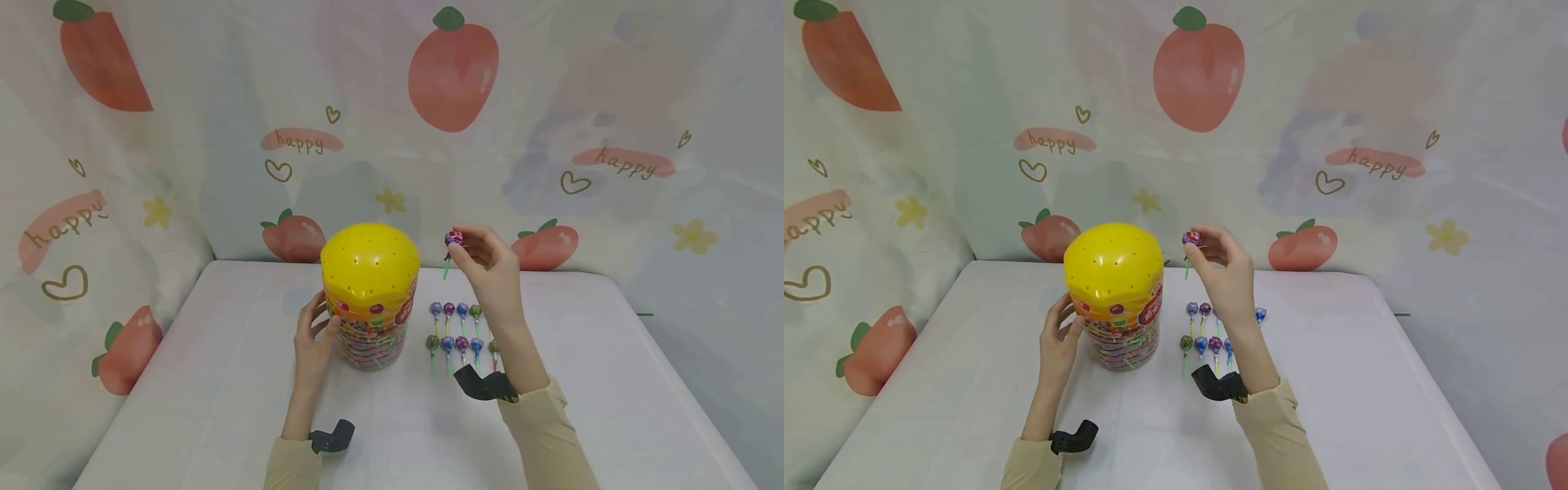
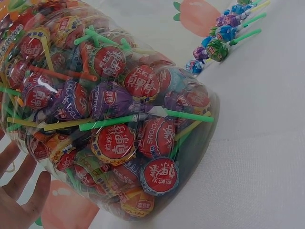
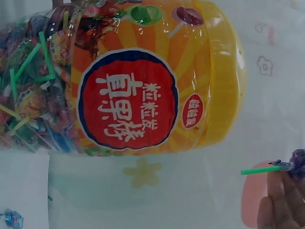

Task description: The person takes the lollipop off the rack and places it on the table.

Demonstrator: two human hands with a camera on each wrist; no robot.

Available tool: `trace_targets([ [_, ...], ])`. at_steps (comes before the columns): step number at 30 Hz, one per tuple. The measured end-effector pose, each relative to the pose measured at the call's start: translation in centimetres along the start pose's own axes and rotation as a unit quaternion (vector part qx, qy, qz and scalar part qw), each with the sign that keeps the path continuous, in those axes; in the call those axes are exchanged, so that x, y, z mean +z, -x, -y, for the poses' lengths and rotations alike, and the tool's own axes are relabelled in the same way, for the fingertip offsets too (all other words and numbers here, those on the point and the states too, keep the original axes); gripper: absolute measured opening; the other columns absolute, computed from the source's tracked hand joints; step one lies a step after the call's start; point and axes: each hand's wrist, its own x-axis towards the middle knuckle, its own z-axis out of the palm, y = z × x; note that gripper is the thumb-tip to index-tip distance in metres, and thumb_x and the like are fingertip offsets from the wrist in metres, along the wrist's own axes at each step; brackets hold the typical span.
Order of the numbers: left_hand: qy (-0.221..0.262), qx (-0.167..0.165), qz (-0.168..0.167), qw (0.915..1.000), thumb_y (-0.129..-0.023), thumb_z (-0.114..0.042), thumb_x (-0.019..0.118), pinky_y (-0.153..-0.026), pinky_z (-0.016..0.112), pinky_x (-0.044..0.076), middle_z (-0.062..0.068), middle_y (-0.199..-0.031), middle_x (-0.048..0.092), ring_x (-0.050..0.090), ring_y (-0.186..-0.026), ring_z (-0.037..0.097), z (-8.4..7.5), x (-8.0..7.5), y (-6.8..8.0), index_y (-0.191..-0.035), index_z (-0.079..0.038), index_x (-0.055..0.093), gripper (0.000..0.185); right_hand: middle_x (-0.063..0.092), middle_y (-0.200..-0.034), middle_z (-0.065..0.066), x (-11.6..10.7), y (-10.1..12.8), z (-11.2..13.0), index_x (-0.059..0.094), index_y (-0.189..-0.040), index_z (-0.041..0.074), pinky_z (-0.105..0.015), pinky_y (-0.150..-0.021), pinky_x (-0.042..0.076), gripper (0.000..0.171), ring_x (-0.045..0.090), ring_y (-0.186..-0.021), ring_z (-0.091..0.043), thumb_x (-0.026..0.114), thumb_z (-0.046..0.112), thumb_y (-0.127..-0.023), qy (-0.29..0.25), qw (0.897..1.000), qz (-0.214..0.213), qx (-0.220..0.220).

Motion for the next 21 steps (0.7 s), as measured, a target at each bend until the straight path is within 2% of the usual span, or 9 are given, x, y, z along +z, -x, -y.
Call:
trace_targets([
  [3,-0.002,-0.003,-0.001,1.0000,-0.092,-0.002,0.057,-0.105,0.054,0.043,0.019,-0.140,0.047,0.047,-0.129,0.033,0.0,0.0,0.0,-0.142,-0.003,0.042,0.052,0.065,-0.093,0.015,-0.6,0.5,-0.6,0.064,-0.118,0.006,-0.015,-0.080,0.050,0.032,0.062,-0.087,-0.006,0.068,0.020,-0.090,0.007,1.000,-0.009,0.012],
  [9,-0.002,-0.006,-0.002,1.0000,-0.092,-0.002,0.057,-0.105,0.053,0.043,0.018,-0.141,0.047,0.047,-0.129,0.033,-0.1,0.0,0.0,-0.142,-0.003,0.042,0.053,0.064,-0.089,0.020,-2.0,1.6,-2.0,0.064,-0.118,0.005,-0.011,-0.077,0.050,0.031,0.062,-0.084,-0.001,0.068,0.015,-0.089,0.025,0.998,-0.024,0.045],
  [15,0.003,-0.006,-0.002,1.0000,-0.092,-0.003,0.057,-0.105,0.058,0.041,0.018,-0.141,0.047,0.046,-0.130,0.033,0.1,0.1,0.0,-0.143,-0.003,0.042,0.053,0.063,-0.086,0.022,-3.6,3.0,-4.2,0.063,-0.120,0.005,-0.010,-0.074,0.049,0.032,0.062,-0.080,0.004,0.067,0.019,-0.091,0.056,0.995,-0.025,0.079],
  [21,0.005,-0.005,-0.003,1.0000,-0.092,-0.004,0.058,-0.105,0.059,0.041,0.018,-0.141,0.047,0.045,-0.130,0.034,0.2,0.1,0.0,-0.142,-0.003,0.042,0.053,0.062,-0.088,0.025,-5.1,4.3,-6.4,0.061,-0.123,0.004,-0.008,-0.076,0.050,0.035,0.063,-0.081,0.005,0.065,0.020,-0.092,0.071,0.990,-0.023,0.120],
])
